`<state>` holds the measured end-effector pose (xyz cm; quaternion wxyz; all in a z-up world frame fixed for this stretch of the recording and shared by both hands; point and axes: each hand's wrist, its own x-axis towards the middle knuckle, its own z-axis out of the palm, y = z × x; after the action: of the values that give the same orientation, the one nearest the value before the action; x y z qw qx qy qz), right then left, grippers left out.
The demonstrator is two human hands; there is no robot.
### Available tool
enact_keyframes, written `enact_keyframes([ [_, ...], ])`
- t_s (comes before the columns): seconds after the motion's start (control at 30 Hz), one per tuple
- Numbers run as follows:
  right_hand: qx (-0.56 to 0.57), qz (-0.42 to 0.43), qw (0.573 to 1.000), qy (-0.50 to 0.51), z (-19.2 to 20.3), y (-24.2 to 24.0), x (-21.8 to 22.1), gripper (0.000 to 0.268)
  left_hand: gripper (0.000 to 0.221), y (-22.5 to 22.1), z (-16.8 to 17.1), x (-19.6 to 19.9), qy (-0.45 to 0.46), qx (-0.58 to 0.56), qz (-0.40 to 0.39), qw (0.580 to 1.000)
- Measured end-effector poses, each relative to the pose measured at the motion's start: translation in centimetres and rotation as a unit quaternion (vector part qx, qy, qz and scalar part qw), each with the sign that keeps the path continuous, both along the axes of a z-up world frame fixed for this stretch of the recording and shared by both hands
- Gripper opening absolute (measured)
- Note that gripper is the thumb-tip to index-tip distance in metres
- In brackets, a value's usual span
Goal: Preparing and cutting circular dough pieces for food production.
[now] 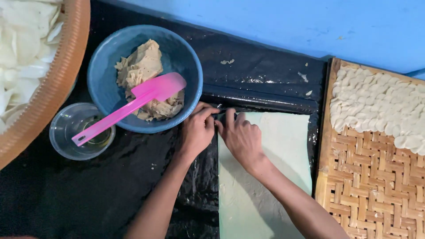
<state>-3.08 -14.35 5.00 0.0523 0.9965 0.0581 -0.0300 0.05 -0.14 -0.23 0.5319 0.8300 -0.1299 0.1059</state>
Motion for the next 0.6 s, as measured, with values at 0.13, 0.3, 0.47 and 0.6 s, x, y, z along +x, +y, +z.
enact_keyframes([
  [0.13, 0.021, 0.084, 0.994, -0.064, 0.4, -0.9, 0.1, 0.045, 0.021, -0.1, -0.2, 0.1, -0.012, -0.015, 0.006, 1.0],
  [0.3, 0.006, 0.045, 0.997, -0.06, -0.2, 0.0, -0.4, 0.05, 0.023, -0.1, -0.2, -0.1, -0.021, -0.002, 0.014, 1.0],
  [0.47, 0.12, 0.044, 0.992, -0.018, 2.4, -1.2, -0.5, 0.045, 0.021, 0.0, -0.1, -0.2, -0.036, -0.006, 0.004, 0.999],
  [0.6, 0.243, -0.036, 0.969, 0.004, 4.6, -3.2, -1.9, 0.045, 0.024, -0.1, 0.1, -0.4, -0.018, -0.019, -0.003, 1.0],
])
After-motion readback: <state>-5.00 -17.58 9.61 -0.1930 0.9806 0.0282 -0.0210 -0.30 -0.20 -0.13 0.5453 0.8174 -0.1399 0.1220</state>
